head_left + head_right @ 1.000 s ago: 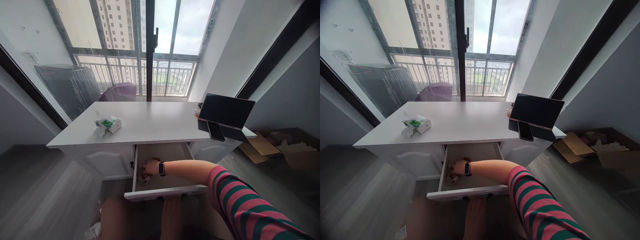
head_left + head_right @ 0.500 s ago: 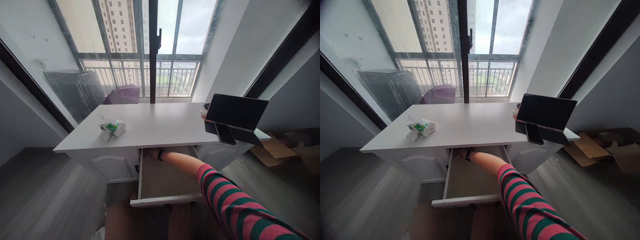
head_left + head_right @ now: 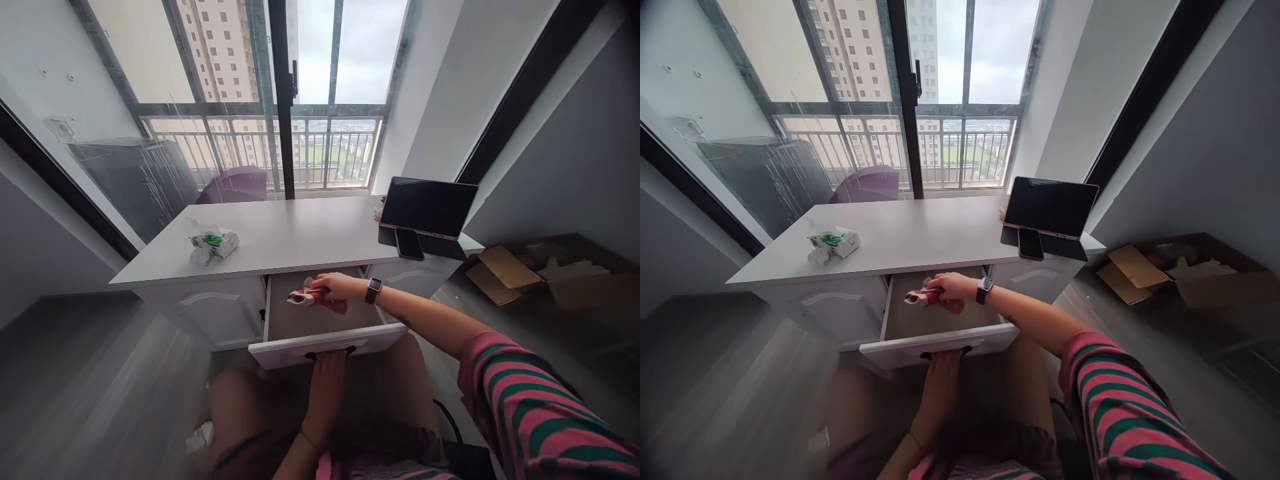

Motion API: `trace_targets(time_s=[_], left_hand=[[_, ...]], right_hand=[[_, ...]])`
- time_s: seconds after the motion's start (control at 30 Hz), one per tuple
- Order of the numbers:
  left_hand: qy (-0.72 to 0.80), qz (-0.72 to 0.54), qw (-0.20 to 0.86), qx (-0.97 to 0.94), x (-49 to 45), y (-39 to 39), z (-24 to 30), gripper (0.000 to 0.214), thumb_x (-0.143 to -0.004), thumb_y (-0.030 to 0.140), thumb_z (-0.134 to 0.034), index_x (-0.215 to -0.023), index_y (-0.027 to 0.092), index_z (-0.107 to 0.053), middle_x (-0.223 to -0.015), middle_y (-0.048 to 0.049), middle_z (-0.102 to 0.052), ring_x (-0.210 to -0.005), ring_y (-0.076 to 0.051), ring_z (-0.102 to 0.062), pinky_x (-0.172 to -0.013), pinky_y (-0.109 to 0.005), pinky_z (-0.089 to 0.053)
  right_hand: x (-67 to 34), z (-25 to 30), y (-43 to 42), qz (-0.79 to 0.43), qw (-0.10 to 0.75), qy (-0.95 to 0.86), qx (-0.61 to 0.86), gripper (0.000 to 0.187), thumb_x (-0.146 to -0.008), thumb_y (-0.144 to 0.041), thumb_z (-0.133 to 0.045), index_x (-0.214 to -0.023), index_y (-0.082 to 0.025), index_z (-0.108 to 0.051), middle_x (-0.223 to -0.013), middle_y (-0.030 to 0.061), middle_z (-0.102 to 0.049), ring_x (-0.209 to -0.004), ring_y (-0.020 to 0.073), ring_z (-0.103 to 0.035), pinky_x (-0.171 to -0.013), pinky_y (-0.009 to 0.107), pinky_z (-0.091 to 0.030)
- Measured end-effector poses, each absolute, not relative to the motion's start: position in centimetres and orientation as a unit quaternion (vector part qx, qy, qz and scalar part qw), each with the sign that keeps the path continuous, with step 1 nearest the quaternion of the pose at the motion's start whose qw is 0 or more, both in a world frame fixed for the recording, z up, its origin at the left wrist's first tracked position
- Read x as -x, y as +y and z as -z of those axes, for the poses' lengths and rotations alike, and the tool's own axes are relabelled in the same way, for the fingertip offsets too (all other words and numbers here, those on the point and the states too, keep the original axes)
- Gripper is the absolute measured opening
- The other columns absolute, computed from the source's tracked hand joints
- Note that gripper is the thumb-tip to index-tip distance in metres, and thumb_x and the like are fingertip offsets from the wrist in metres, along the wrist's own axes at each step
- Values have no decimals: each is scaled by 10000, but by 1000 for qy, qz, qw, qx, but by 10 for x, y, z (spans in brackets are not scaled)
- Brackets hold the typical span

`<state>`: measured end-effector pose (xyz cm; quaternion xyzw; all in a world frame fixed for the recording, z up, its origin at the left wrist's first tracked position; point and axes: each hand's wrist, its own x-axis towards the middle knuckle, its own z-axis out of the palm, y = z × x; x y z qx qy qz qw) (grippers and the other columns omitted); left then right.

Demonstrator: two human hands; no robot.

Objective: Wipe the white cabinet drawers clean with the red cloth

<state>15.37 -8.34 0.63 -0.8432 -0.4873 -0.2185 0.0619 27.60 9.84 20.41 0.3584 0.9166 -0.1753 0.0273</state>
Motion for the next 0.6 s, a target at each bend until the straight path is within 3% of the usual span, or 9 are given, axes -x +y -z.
trace_targets(time_s=[0.13, 0.23, 0.37, 0.6], left_hand=[[-484, 214, 63, 846, -155, -79, -9, 550, -789, 18, -412, -1325, 123, -476, -1185, -110, -602, -1112, -253, -524, -991, -450, -412], [-496, 218, 56, 839, -157, -73, -13, 518, -784, 21, -411, -1283, 127, -506, -1129, -115, -610, -1072, -267, -531, -968, -473, -413], [-507, 218, 50, 833, -158, -65, -18, 531, -763, 16, -420, -1272, 140, -507, -1095, -107, -606, -1042, -269, -533, -955, -484, -416], [-511, 261, 25, 819, -159, -68, -17, 634, -714, -37, -400, -1322, 137, -446, -1262, -133, -527, -1205, -295, -469, -1032, -536, -373]], right_hand=[[-336, -239, 29, 109, -151, 928, -323, 241, -904, -248, -488, -1084, -260, -648, -1115, 39, -578, -932, 142, -559, -813, 248, -428], [-375, -218, -21, 3, -223, 904, -365, 245, -924, -283, -464, -1053, -277, -672, -1177, 74, -556, -1018, 192, -534, -886, 342, -427], [-405, -147, -56, -114, -273, 862, -412, 236, -899, -249, -519, -1061, -309, -679, -1204, 78, -552, -1088, 237, -492, -950, 453, -379], [-392, -76, -48, -162, -299, 823, -455, 293, -882, -180, -546, -1113, -321, -657, -1306, 66, -533, -1210, 246, -423, -982, 463, -322]])
